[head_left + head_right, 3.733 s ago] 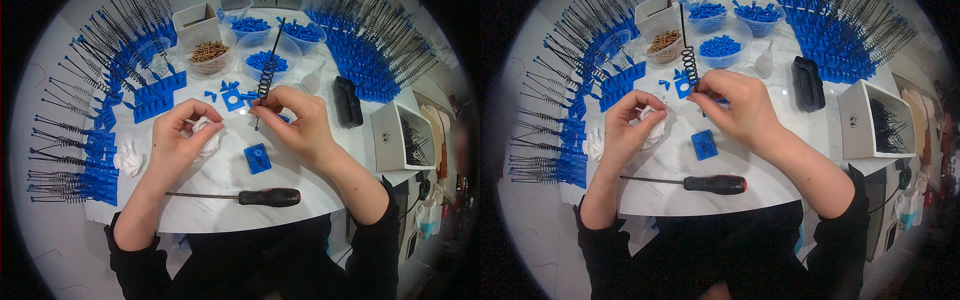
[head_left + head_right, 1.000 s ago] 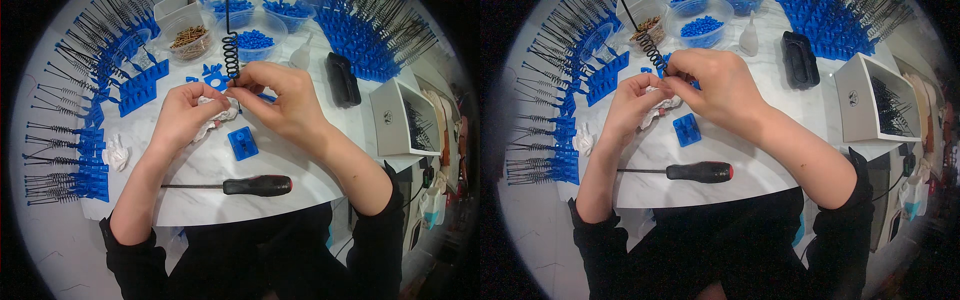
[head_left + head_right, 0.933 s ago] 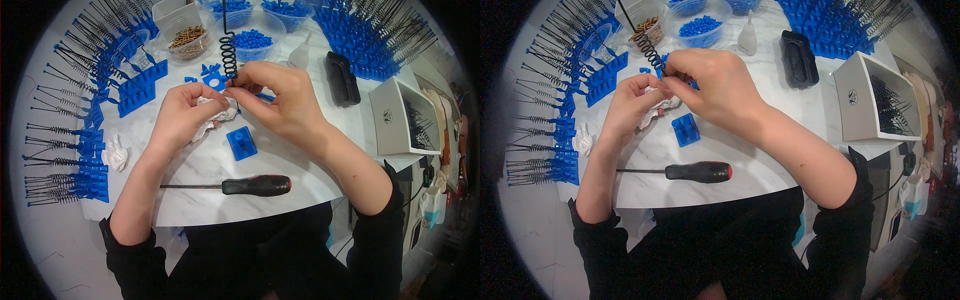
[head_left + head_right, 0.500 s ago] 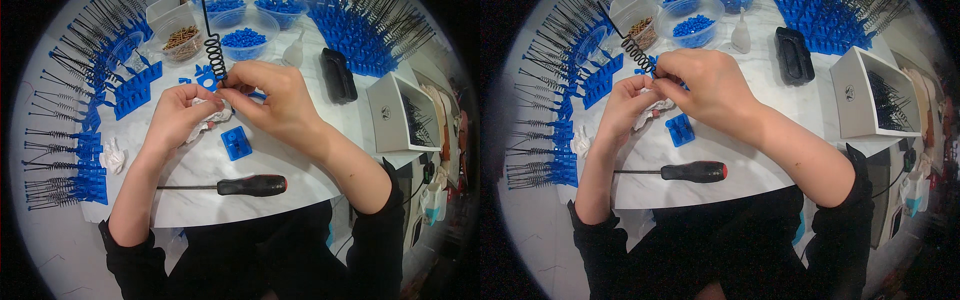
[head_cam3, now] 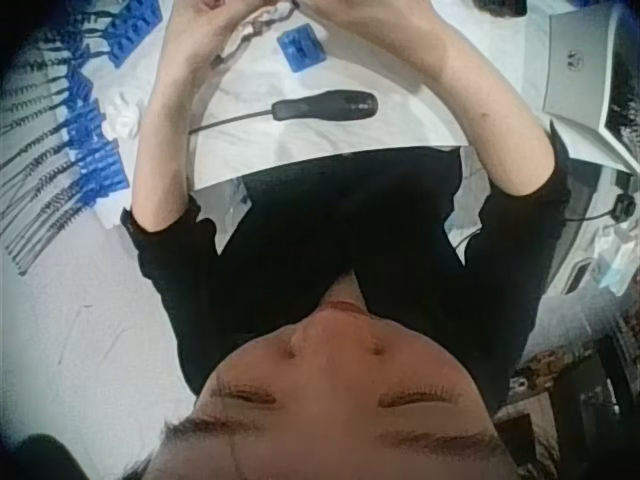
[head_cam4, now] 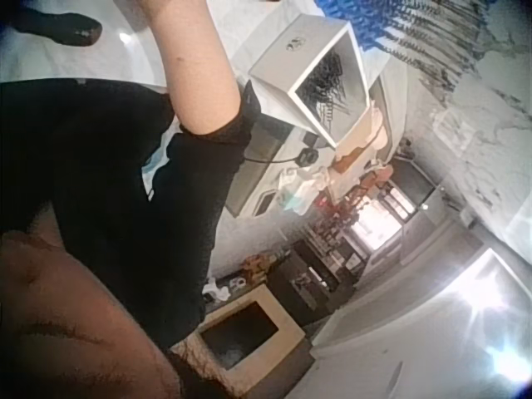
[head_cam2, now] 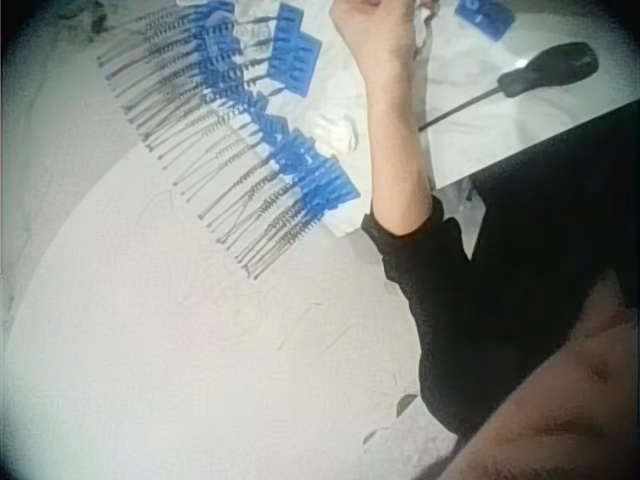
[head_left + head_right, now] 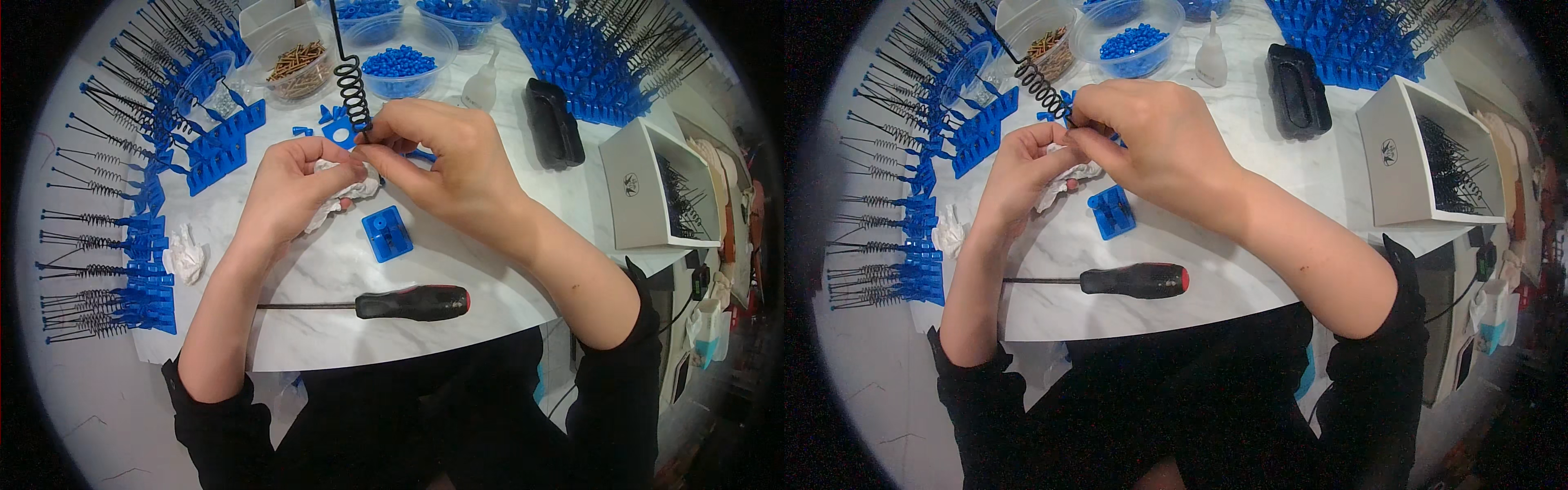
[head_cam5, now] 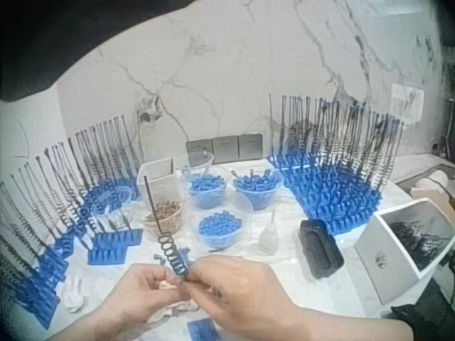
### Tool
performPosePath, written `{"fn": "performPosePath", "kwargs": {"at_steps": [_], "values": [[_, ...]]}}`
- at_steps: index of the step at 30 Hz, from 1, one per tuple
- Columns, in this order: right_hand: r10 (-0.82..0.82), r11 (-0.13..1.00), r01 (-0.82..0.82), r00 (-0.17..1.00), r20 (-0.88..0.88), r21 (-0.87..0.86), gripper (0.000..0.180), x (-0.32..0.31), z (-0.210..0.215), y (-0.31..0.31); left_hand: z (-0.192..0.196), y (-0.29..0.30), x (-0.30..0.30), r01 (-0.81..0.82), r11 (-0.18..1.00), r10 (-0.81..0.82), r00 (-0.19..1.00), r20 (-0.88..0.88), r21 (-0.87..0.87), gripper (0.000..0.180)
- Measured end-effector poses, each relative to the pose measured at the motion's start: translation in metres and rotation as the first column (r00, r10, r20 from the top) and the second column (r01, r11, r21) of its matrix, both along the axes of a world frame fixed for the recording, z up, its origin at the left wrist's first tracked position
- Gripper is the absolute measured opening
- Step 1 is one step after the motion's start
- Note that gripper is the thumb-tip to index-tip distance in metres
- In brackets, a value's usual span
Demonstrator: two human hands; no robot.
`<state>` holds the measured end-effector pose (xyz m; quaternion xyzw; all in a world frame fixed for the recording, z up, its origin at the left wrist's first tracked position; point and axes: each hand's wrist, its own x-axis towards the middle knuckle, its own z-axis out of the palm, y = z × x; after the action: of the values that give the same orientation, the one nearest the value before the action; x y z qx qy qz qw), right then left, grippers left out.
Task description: The person assembles small mechanical components by hand, joining a metal spring and a rod to a blue plastic component with glue from a bottle.
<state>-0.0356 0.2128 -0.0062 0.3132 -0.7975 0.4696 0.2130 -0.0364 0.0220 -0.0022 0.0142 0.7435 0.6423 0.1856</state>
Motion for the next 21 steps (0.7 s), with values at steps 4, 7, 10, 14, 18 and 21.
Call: {"fn": "performPosePath", "kwargs": {"at_steps": [4, 7, 10, 14, 18, 21], "values": [[0.003, 1.0, -0.003, 1.0, 0.0, 0.001, 0.01, 0.0, 0.0, 0.0, -0.001, -0.001, 0.0, 0.019, 1.0, -0.019, 0.999, -0.034, 0.001, 0.01], [0.005, 1.0, -0.005, 1.0, -0.008, -0.001, 0.01, 0.0, 0.0, 0.0, -0.002, 0.0, 0.001, -0.003, 1.0, 0.003, 0.999, -0.037, 0.004, 0.01], [0.003, 1.0, -0.003, 1.0, -0.016, 0.002, 0.01, -0.001, 0.0, 0.0, 0.0, 0.002, 0.0, -0.001, 1.0, 0.001, 0.999, -0.04, -0.015, 0.01], [0.003, 1.0, -0.003, 1.0, -0.015, 0.01, 0.01, 0.0, 0.0, 0.0, -0.002, 0.0, 0.0, 0.008, 1.0, -0.008, 1.0, -0.03, 0.005, 0.01], [0.003, 1.0, -0.002, 1.0, -0.023, 0.013, 0.009, 0.0, 0.0, 0.001, 0.006, -0.001, 0.001, -0.005, 1.0, 0.005, 1.0, 0.001, 0.001, 0.01], [0.0, 1.0, 0.0, 1.0, 0.013, 0.028, 0.009, 0.001, 0.001, 0.001, 0.01, -0.009, 0.0, -0.021, 0.999, 0.019, 0.998, 0.056, 0.025, 0.012]]}}
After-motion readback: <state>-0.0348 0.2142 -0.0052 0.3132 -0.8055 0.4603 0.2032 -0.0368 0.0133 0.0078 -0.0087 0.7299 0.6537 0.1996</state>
